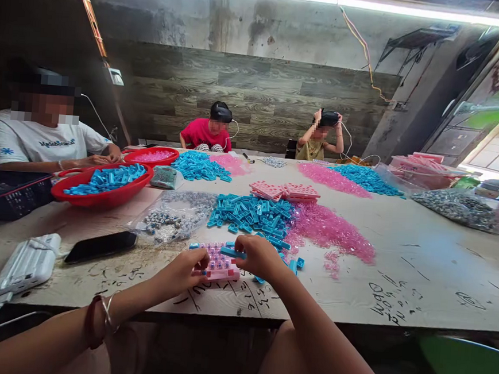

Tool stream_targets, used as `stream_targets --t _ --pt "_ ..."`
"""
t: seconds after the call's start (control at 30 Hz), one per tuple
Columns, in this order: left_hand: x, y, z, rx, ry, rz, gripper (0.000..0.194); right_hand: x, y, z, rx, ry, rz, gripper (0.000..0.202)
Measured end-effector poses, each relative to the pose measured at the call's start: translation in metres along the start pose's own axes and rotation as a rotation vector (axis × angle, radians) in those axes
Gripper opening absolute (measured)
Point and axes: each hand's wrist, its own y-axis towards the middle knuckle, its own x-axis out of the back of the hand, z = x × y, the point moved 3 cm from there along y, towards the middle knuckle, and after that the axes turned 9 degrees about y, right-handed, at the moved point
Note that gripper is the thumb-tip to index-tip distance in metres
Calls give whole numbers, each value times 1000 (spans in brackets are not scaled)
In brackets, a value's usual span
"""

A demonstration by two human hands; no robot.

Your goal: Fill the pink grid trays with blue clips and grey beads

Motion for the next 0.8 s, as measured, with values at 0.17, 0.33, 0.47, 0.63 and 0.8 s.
stream_targets --t 0.17,0.33,0.47,0.63,0.8 --pt "-1 0 0 49 29 4 13 0 0 0 3 7 -10 10" --pt "-3 0 1 73 -48 15 16 -1 0 0 8 28 0 11" --pt "-3 0 -1 52 -51 10 14 -1 1 2 6 26 27 11" --pt "-1 -1 -4 31 27 -14 11 0 1 3 7 17 31 11" --pt "1 -1 -3 94 -28 2 15 0 1 3 3 -15 41 10"
